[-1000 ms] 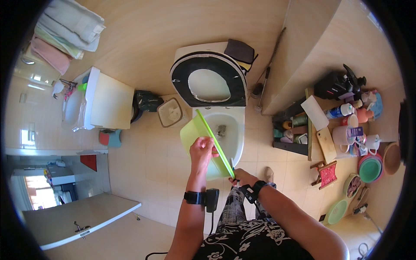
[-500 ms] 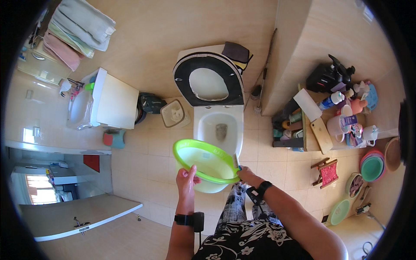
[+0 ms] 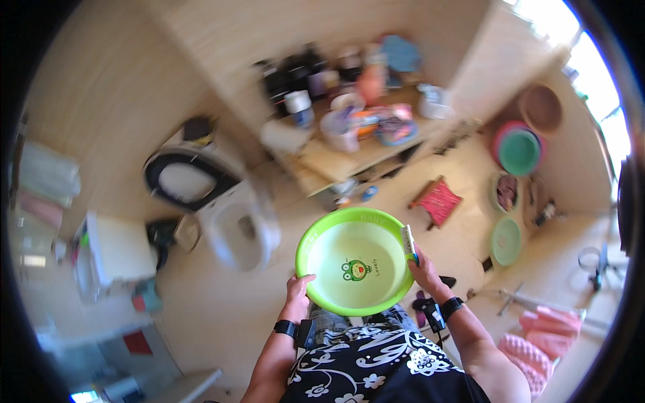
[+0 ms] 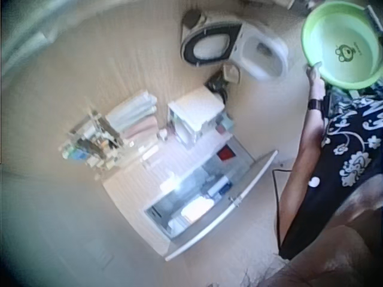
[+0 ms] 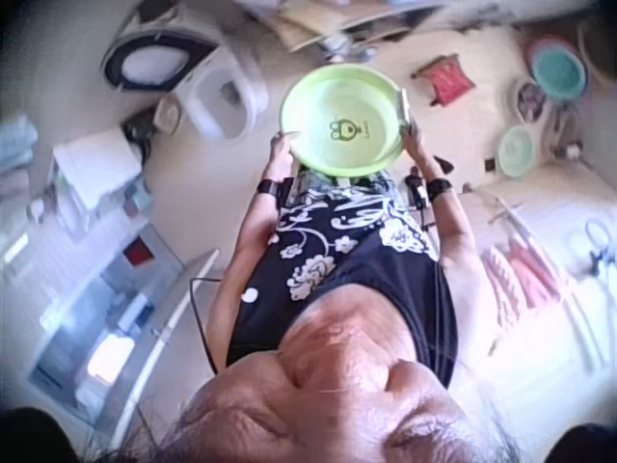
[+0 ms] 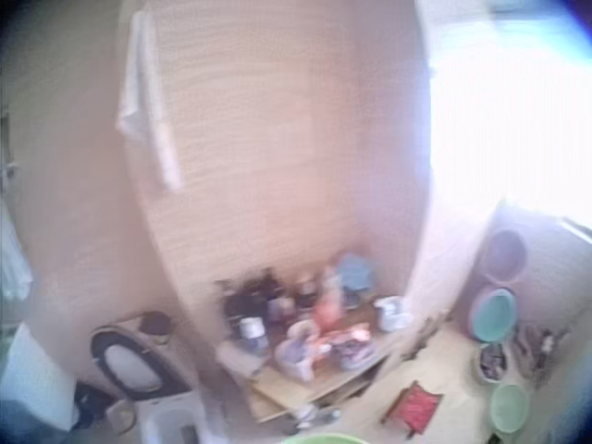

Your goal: The person pours soapy water from a green basin into a toilet, then uses a white brush to scrub the inside and outside of the green basin under running water from a tap, and finally rinses the basin.

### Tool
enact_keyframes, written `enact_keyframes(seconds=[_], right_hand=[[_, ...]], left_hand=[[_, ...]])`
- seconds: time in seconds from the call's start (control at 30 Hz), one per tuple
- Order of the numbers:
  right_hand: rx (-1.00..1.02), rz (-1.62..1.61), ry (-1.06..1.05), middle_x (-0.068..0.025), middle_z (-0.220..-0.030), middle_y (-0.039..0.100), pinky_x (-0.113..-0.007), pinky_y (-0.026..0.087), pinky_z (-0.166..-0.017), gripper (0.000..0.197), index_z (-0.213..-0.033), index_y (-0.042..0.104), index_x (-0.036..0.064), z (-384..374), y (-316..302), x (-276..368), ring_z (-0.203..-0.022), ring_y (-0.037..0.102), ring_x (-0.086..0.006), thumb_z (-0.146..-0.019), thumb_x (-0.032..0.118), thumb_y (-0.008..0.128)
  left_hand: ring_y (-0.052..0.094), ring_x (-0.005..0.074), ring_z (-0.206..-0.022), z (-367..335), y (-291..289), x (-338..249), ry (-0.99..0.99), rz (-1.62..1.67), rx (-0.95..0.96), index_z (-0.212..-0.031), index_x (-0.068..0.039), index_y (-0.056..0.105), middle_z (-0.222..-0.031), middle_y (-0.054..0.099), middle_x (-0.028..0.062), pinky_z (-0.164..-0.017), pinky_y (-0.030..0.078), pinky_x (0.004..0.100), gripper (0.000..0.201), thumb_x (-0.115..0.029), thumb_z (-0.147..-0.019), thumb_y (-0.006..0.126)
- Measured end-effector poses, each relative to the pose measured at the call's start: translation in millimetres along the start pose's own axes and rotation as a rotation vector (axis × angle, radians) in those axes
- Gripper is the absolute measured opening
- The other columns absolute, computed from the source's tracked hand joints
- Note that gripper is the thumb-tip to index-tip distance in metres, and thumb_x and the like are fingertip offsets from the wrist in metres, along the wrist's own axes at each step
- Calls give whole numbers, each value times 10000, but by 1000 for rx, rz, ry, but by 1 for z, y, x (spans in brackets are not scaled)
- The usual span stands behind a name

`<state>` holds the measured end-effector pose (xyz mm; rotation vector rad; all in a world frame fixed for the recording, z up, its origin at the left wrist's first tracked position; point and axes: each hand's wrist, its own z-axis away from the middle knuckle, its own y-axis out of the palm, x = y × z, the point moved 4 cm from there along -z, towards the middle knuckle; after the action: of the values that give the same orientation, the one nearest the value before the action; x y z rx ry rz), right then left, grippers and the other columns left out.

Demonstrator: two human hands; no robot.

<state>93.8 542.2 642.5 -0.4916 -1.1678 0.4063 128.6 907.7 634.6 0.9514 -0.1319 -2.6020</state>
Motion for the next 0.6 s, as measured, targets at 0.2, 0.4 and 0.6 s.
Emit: enact_keyframes(seconds=[0.2,0.4,0.6], right_hand=[[-440,196,367,-187,-1134,565,-444,463,-822,403,-1258,461,129,65,-160,-89,-980,565,-371,-871,229,516],[-897,355,415,-136,-943,615,-387,500,-687,331,-1166,540,101,103,-273,-108,-799,600,-315,-847,187,550],[-876,-653,516,-68,-731,598,-250,456,-430,254,-1097,477,1,85,-353,-152,-471,540,-108,-856,79,483]], left_hand=[[607,208,-797,1,233,8,140,-139,373,-982,11,585,-905,626,94,-748,496,298,322,74,-666,574],[598,165,-749,15,427,33,156,-324,550,-929,-3,586,-882,623,76,-683,491,271,274,72,-665,573],[600,157,-695,12,596,106,40,-446,773,-923,-6,600,-829,633,64,-664,491,273,270,68,-664,579]])
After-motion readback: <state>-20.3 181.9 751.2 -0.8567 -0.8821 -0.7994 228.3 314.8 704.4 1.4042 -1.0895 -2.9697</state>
